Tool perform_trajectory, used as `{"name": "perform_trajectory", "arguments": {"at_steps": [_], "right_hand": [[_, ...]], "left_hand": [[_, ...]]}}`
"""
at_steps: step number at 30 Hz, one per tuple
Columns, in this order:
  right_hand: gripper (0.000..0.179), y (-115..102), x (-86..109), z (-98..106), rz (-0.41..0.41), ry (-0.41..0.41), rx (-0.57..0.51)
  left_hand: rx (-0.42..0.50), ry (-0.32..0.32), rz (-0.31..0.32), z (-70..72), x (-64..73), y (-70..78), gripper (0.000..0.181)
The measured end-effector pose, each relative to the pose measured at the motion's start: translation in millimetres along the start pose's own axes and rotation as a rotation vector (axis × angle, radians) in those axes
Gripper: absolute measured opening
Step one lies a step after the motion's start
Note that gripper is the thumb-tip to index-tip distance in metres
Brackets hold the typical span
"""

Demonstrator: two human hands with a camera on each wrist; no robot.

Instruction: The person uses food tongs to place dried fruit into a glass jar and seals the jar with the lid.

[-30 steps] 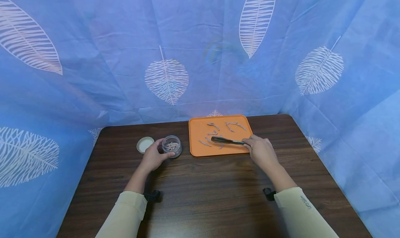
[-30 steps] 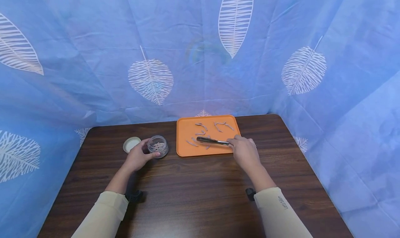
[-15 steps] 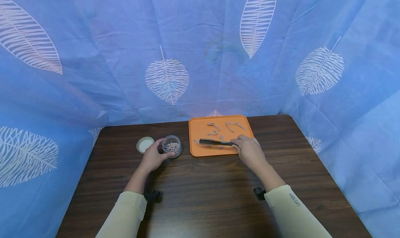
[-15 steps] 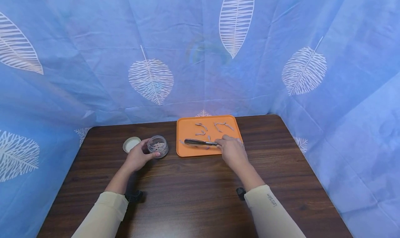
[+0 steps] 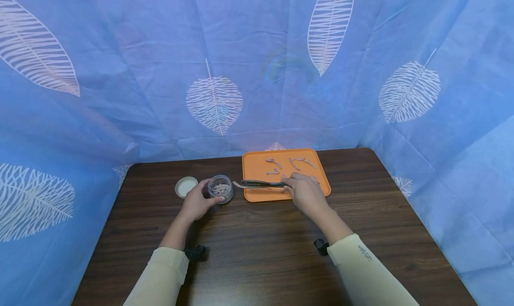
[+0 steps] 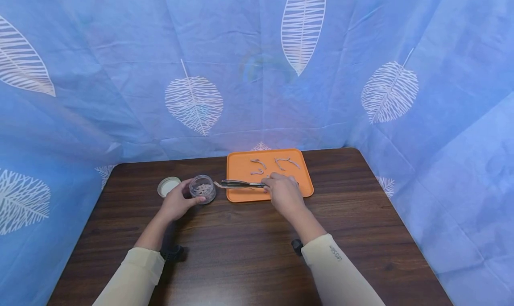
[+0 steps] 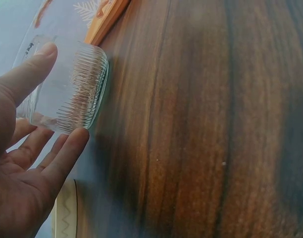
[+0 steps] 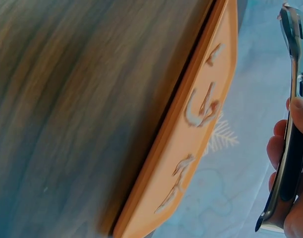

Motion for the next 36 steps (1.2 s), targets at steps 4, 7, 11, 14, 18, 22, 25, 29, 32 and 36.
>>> {"name": "perform_trajectory", "arguments": {"at_steps": [4,7,11,14,18,22,25,29,32,36], "right_hand": [[0.026,-11.5,-4.9,-0.2,0.006,-0.008,-0.004],[0.025,-19.4,-8.8,0.0,0.005,-0.012,-0.008],[0.024,-28.1,-13.6,-0.7,0.002,-0.013,-0.003],[0.023,-33.9,-16.8,-1.4,0.0,-0.011,-0.009],[0.024,-41.1,-21.1,-1.8,-0.01,-0.017,-0.024],[0.024,-46.9,-26.1,-5.0,-0.023,-0.041,-0.006],[0.023,-50.2,-29.1,-7.4,-0.028,-0.053,0.01],[0.024,-52.1,-31.7,-10.9,-0.045,-0.07,0.008],[0.027,-51.6,-32.9,-14.2,-0.064,-0.094,0.002],[0.03,-51.7,-32.1,-16.6,-0.063,-0.104,0.003]], "left_hand": [[0.001,-0.001,0.005,-0.3,-0.1,0.3,0.091],[0.006,0.001,0.007,0.0,-0.2,0.8,0.09],[0.007,0.001,0.01,-0.3,-0.3,-0.1,0.09],[0.003,0.001,0.014,-0.4,-0.4,-1.3,0.09],[0.007,0.002,0.02,0.6,-0.8,-1.9,0.09],[0.004,-0.002,0.027,0.6,-0.7,-2.9,0.091],[0.003,-0.005,0.028,0.1,-0.1,-3.5,0.091],[0.008,-0.004,0.027,-0.2,0.7,-3.9,0.091],[0.008,-0.004,0.027,-0.2,0.8,-3.7,0.091],[0.004,-0.008,0.022,-0.3,1.6,-2.9,0.091]]}}
Point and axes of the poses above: each hand's wrist, its own x-axis away from the middle knuckle, its own z-axis out of the back of the hand, y = z × x, the point moved 8 cm from there along -x, towards the middle knuckle, and after that the axes turned 3 degrees about x, right-handed, at the moved point
